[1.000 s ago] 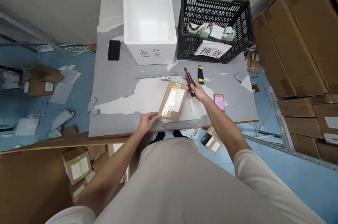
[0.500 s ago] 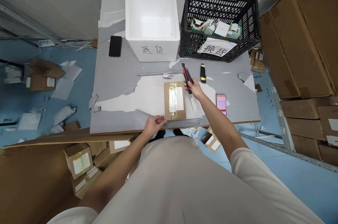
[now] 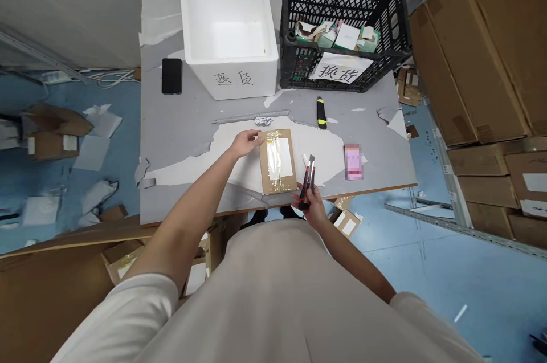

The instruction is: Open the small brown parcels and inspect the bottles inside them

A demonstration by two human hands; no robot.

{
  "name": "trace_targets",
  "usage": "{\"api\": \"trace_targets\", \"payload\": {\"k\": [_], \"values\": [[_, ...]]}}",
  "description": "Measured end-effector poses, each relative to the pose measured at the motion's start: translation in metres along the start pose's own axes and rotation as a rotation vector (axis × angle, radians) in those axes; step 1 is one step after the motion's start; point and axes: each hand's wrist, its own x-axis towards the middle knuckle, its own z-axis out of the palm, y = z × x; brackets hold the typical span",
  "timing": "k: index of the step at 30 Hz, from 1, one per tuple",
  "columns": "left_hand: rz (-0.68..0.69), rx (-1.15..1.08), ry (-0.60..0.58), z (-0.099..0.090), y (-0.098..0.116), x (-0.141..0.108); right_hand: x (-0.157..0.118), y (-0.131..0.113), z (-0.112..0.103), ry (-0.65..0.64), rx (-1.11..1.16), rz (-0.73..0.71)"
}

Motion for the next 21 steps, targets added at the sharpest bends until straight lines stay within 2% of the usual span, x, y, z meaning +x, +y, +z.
{"api": "trace_targets", "payload": {"k": [4,9,12,15,18,21], "values": [[-0.036,-0.060,-0.009,0.001,-0.007,0.001,0.003,0.010,0.012,0.019,0.081,0.009],[0.006,-0.047,0.040,-0.005,-0.007,-0.009,0.013,-0.003,0.004,0.034,0.087,-0.029],[0.017,0.027,0.136,-0.012,-0.006,-0.028,0.026,-0.029,-0.007,0.023,0.046,-0.065],[-0.021,0.101,0.263,-0.014,-0.012,-0.060,0.052,-0.068,-0.010,-0.016,-0.019,-0.107],[-0.103,0.107,0.365,-0.003,-0.024,-0.094,0.084,-0.107,-0.002,-0.057,-0.109,-0.148],[-0.182,0.043,0.436,0.015,-0.034,-0.119,0.111,-0.131,0.013,-0.117,-0.220,-0.140]]}}
